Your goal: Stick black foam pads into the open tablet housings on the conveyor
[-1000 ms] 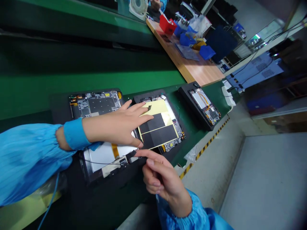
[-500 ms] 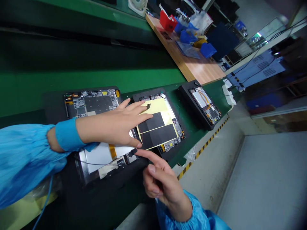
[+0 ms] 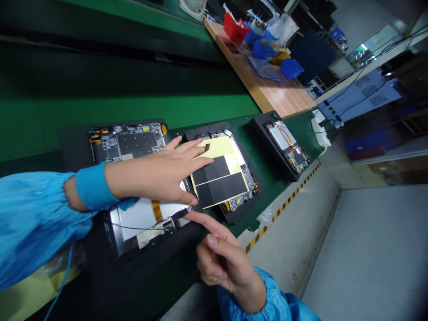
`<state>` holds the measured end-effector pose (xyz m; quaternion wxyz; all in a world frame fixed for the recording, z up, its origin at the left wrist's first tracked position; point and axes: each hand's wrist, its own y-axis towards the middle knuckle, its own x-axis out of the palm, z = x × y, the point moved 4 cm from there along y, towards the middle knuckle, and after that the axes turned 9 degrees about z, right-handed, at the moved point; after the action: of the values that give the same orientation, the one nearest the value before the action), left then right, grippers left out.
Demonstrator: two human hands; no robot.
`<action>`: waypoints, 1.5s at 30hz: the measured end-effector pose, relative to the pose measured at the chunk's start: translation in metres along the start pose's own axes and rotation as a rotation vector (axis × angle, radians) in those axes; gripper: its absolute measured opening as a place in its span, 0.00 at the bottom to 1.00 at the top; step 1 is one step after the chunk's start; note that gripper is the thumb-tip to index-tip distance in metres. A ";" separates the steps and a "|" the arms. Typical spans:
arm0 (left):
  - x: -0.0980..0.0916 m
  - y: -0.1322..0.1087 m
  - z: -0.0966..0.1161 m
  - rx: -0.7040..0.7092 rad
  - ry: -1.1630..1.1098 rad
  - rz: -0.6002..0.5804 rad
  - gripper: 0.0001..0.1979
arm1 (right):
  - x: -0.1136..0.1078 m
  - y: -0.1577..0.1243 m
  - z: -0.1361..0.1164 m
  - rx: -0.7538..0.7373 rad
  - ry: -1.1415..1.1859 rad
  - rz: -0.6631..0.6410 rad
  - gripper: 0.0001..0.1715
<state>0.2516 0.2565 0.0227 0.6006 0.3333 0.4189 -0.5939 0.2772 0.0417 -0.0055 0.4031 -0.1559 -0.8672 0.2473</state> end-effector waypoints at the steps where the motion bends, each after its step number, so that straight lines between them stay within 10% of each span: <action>1: 0.000 0.000 0.000 -0.001 0.001 0.000 0.54 | 0.000 0.000 0.000 -0.004 -0.005 0.003 0.31; 45: 0.011 -0.022 -0.003 0.205 -0.076 0.064 0.52 | -0.002 -0.006 -0.001 -0.204 -0.356 0.210 0.36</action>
<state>0.2291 0.2534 0.0139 0.5974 0.3836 0.3221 -0.6262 0.2790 0.0362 -0.0028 0.1979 -0.2391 -0.9242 0.2226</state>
